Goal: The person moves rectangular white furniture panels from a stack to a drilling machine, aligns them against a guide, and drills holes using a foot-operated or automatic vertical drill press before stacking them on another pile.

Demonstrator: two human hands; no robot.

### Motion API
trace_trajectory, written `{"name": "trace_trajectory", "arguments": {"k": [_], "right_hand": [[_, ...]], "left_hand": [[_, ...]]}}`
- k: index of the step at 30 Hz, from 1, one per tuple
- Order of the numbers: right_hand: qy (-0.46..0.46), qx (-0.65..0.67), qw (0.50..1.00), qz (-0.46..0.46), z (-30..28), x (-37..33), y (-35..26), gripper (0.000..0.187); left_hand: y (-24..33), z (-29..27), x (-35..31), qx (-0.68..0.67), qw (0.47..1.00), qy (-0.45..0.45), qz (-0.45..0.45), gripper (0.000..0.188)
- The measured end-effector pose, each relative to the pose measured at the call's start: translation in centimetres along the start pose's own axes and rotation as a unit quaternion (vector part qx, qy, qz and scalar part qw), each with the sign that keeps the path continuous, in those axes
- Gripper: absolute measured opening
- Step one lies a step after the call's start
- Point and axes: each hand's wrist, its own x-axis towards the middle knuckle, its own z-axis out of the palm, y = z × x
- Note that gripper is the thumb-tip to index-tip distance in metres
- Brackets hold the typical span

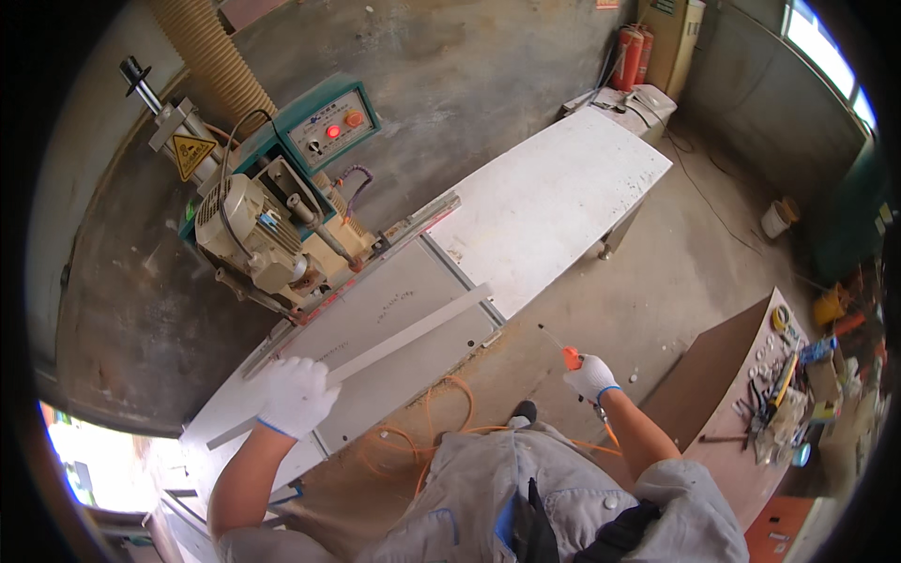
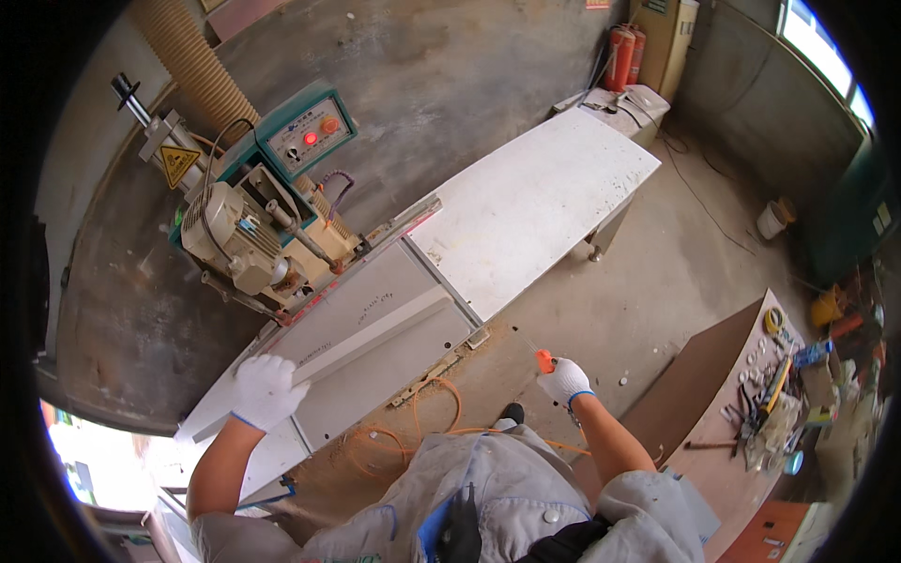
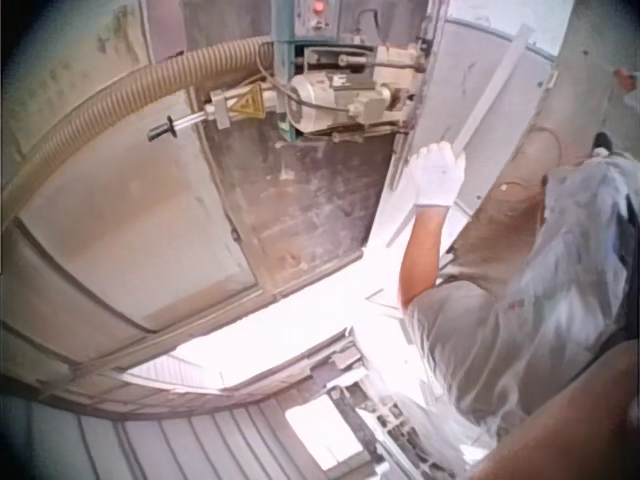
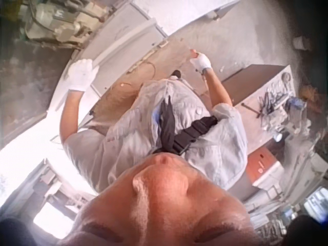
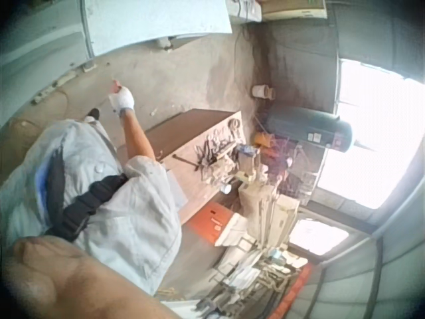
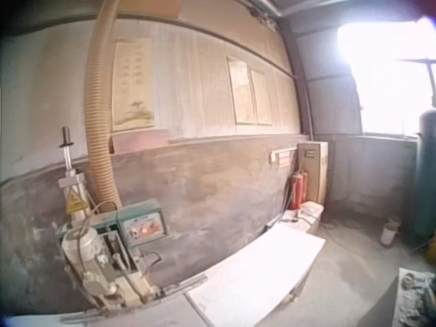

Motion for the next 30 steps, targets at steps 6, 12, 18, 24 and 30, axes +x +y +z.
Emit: {"name": "trace_trajectory", "arguments": {"k": [6,12,18,24,30], "right_hand": [[0.075,0.172,0.981,-0.039,-3.8,3.0,3.6,0.016],[0.196,0.342,0.916,-0.077,-12.2,1.4,3.1,0.007],[0.074,0.028,0.976,-0.204,-10.4,-0.6,1.0,0.018],[-0.054,-0.159,0.973,-0.156,-3.8,-1.2,-5.8,0.035],[-0.156,0.136,0.974,-0.087,1.4,8.2,-1.9,0.029]], "left_hand": [[9.0,1.7,5.1,-0.046,0.997,0.060,0.024,0.017],[17.5,5.9,8.8,-0.162,0.980,0.108,0.043,0.034],[24.4,18.2,12.2,-0.174,0.983,0.038,-0.042,0.048],[26.6,25.5,15.6,-0.132,0.988,0.010,-0.080,0.038],[25.2,28.8,12.4,-0.175,0.973,0.055,-0.142,0.044]]}}
